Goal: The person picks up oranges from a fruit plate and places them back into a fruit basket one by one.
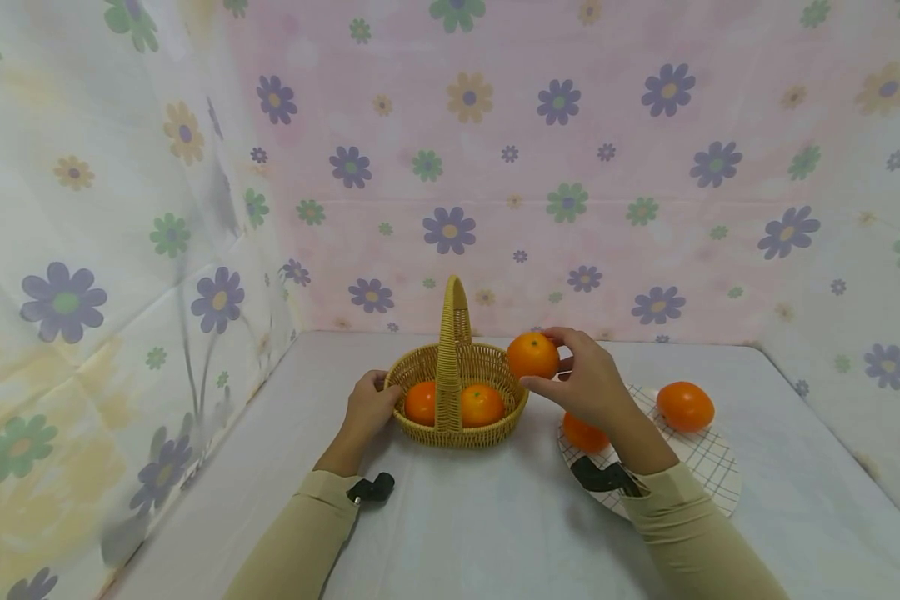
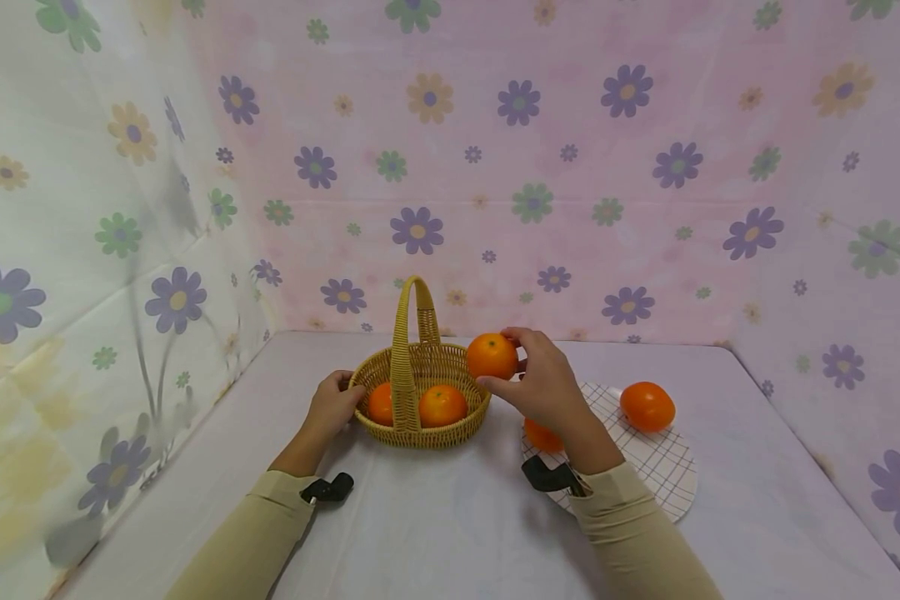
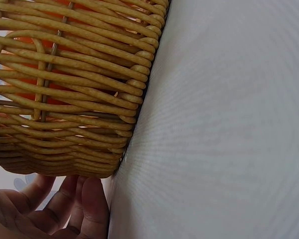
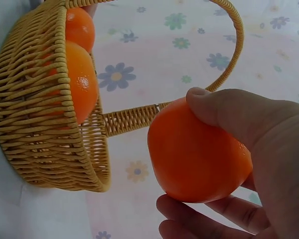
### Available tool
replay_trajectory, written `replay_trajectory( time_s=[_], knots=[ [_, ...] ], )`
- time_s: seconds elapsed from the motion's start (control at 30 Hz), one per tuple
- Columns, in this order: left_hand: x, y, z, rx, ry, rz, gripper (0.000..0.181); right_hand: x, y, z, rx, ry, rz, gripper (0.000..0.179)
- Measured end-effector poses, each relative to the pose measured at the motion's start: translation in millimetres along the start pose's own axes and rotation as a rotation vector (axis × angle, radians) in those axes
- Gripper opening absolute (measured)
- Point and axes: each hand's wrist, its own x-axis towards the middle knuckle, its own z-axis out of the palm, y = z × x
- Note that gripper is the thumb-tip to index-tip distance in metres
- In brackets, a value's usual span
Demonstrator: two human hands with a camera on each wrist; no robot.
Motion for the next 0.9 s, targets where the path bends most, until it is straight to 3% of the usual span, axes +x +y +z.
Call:
replay_trajectory(
  time_s=[0.9],
  knots=[
    [0.2, -0.3, -0.1, 0.005, 0.001, 0.004, 0.051, -5.6, -3.2, 19.7, -0.071, -0.121, -0.087, 0.068]
  ],
)
